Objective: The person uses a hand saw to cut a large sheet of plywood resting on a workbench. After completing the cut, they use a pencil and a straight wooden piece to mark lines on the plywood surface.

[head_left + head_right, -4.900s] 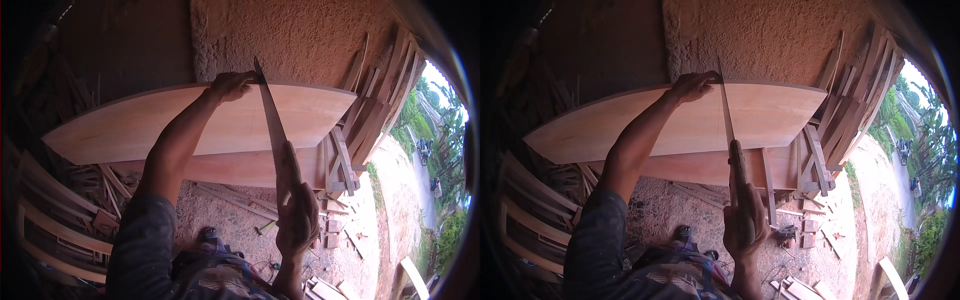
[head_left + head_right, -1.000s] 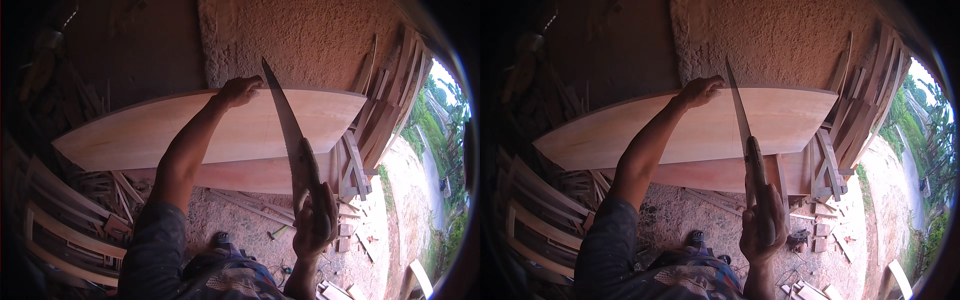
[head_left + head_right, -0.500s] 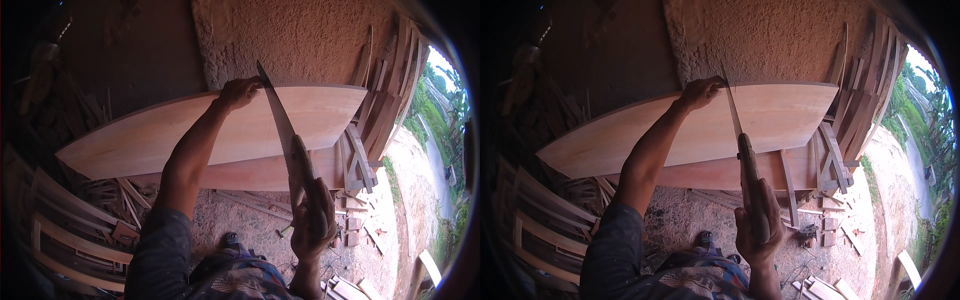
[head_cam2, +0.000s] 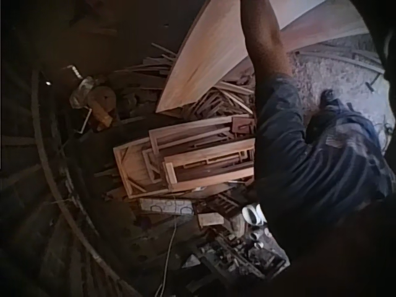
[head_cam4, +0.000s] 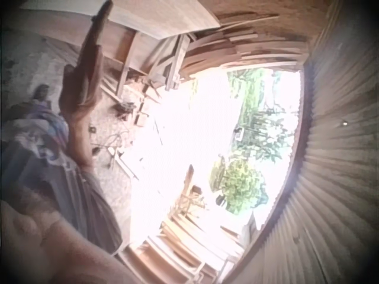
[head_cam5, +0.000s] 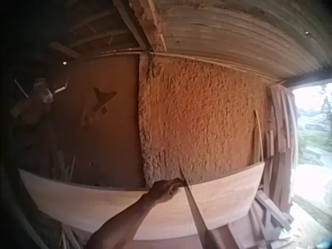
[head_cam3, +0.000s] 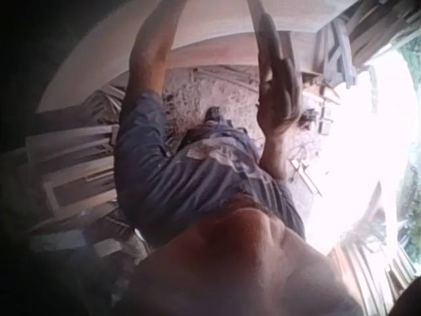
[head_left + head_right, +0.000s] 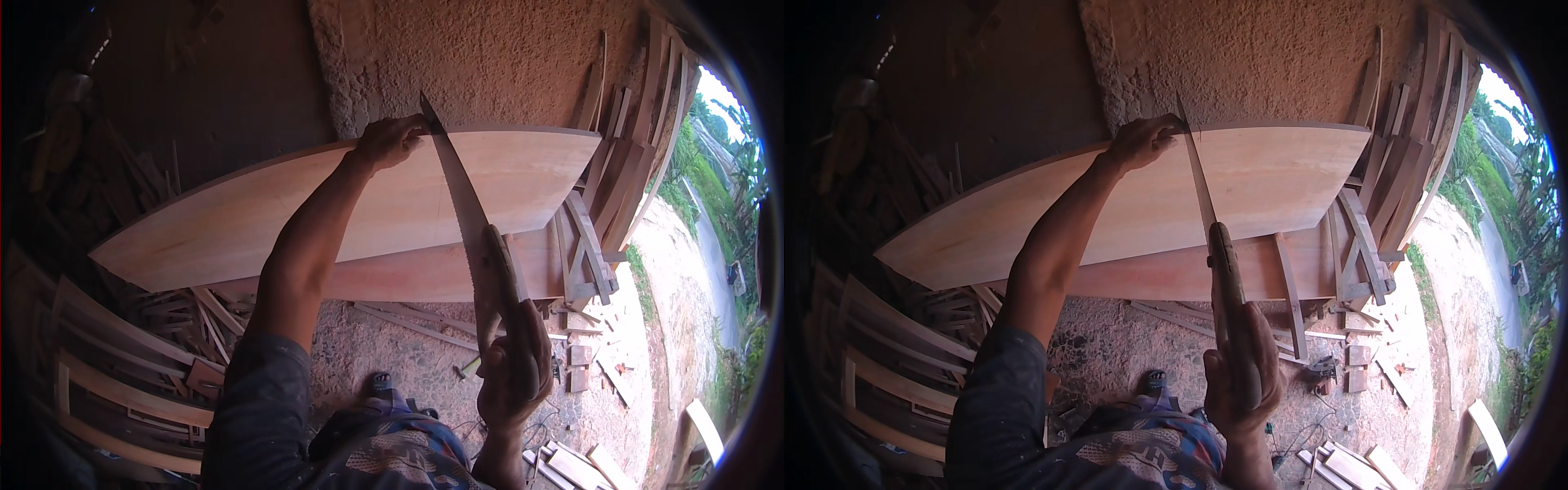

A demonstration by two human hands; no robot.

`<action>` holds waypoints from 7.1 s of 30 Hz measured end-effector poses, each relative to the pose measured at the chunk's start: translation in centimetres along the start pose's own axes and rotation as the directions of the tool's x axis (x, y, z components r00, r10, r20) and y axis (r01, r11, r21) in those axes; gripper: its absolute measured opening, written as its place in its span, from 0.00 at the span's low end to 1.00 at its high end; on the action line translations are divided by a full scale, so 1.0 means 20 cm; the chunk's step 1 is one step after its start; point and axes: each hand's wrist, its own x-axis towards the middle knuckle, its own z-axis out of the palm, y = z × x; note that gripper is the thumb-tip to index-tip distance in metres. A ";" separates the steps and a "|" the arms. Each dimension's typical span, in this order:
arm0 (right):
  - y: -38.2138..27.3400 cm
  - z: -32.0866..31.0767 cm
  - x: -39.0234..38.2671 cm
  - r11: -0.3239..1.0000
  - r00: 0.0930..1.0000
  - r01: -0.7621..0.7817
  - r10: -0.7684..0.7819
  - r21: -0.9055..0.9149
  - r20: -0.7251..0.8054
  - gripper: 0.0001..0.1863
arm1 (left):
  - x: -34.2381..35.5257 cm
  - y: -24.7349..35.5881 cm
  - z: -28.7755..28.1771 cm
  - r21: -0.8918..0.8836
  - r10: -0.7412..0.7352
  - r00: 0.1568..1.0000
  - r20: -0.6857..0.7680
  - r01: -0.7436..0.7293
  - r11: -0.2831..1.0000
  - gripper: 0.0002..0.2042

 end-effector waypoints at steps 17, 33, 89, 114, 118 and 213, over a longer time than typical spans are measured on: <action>0.15 0.33 0.46 0.969 0.988 -0.080 0.108 0.233 -0.112 0.24 | -0.01 -0.02 0.01 -0.018 -0.058 0.996 0.064 0.059 0.998 0.15; 0.23 0.40 0.46 0.989 0.989 0.125 -0.119 0.074 -0.088 0.26 | 0.04 -0.05 -0.01 0.023 -0.050 0.998 0.041 0.049 0.999 0.13; 0.07 0.04 0.09 0.996 0.999 0.004 -0.009 0.089 0.052 0.24 | 0.09 0.08 -0.01 -0.047 -0.127 0.991 0.052 0.129 0.990 0.13; 0.15 0.25 0.50 0.988 0.999 -0.008 0.002 0.152 0.042 0.21 | 0.02 0.01 0.03 0.094 -0.047 0.999 -0.011 0.048 0.994 0.15; 0.13 0.32 0.63 0.958 0.991 -0.121 0.102 0.259 0.084 0.21 | 0.00 -0.03 0.03 0.063 -0.040 0.999 -0.027 0.041 0.997 0.15; -0.95 0.85 -0.28 0.982 0.983 0.118 -0.136 -0.149 -0.123 0.21 | -0.89 -0.64 -0.69 0.072 0.092 0.994 0.062 -0.096 0.993 0.17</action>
